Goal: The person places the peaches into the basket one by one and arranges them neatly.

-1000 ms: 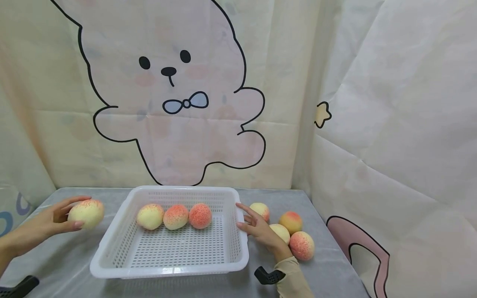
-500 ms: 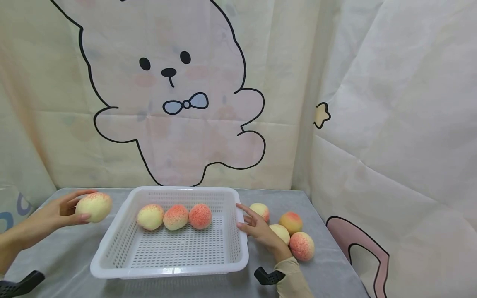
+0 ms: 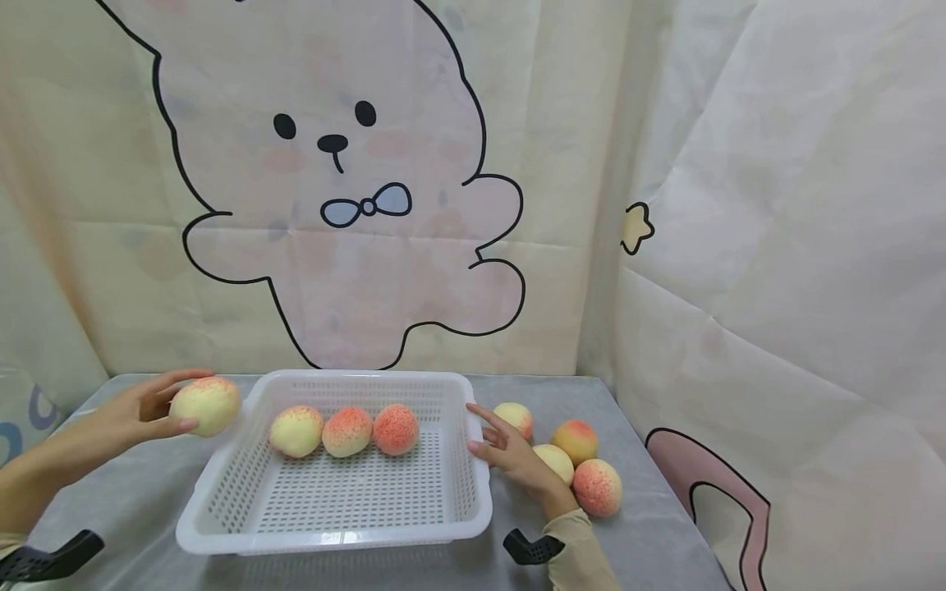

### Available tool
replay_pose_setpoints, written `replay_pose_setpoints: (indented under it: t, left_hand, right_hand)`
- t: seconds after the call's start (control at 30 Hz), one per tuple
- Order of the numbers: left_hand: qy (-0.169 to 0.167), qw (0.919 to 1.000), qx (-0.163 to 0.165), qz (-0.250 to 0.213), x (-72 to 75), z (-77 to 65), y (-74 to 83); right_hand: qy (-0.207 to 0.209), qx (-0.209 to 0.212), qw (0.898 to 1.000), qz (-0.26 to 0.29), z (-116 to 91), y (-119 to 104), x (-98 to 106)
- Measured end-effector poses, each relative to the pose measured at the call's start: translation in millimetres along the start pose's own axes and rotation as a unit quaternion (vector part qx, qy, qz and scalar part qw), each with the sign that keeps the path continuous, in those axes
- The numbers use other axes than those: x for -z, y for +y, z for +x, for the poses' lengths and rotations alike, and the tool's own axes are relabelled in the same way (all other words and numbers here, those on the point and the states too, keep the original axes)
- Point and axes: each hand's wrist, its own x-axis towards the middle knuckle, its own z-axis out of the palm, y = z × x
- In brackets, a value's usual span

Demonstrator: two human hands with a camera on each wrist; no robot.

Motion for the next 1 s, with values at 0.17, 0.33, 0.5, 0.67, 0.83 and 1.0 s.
replay_pose_setpoints:
  t: [0.17, 0.33, 0.5, 0.67, 0.83, 1.0]
  left_hand:
    - [-0.01, 0.9999, -0.006, -0.006, -4.2, 6.8, 4.9]
    - [-0.014, 0.9998, -0.005, -0.011, -9.1, 15.0, 12.0]
    - [-0.025, 0.9994, -0.003, -0.022, -14.2, 21.7, 15.6]
    - [-0.038, 0.9987, -0.011, -0.031, -20.1, 26.0, 17.1]
    - [-0.037, 0.9988, -0.01, -0.032, -24.5, 28.3, 20.3]
    - [-0.039, 0.9986, -0.007, -0.034, -27.9, 32.0, 24.7]
  right_hand:
    - [0.003, -0.001, 1.0, -0.002, -1, 1, 1]
    - [-0.001, 0.006, 1.0, -0.004, 0, 1, 2]
    - [-0.001, 0.004, 1.0, -0.004, 0, 1, 3]
    - [-0.003, 0.009, 1.0, -0.006, -1, 0, 2]
    - [-0.005, 0.011, 1.0, -0.002, -1, 0, 1]
    - [-0.006, 0.014, 1.0, 0.002, -1, 1, 1]
